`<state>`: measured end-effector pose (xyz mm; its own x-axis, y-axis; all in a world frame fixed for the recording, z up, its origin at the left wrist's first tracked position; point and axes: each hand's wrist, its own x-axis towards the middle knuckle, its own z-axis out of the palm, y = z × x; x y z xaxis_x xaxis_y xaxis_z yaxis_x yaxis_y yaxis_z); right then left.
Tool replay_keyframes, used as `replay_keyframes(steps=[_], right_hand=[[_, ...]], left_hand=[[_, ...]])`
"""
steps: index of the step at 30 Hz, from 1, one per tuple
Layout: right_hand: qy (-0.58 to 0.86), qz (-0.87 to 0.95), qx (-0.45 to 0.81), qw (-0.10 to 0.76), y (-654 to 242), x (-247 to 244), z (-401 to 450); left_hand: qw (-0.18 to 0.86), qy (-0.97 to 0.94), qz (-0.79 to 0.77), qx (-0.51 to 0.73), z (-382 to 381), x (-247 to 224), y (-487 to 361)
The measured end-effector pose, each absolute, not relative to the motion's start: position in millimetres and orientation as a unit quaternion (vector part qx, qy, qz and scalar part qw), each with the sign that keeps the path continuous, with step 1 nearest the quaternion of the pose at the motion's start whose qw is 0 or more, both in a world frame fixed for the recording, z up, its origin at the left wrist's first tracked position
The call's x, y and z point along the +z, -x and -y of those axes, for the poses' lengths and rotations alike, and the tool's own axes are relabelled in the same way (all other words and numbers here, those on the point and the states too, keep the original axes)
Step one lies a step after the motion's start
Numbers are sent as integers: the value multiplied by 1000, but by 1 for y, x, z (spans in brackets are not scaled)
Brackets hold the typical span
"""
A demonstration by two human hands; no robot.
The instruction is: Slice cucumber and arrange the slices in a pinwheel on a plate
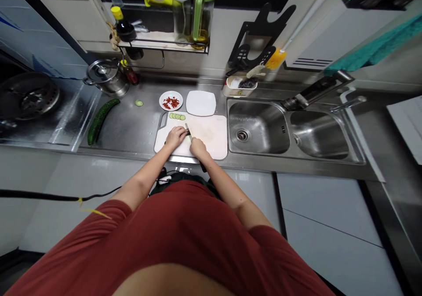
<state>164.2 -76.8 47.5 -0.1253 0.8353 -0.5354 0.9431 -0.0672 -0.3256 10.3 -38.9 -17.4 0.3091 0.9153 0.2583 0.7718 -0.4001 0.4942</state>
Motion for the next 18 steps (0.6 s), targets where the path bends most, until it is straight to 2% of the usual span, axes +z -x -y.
replay_keyframes(steps=[18], right_hand=[[-663, -680, -301, 81, -169, 38, 92]], left_hand=[[145, -789, -535, 266, 42, -17, -12]])
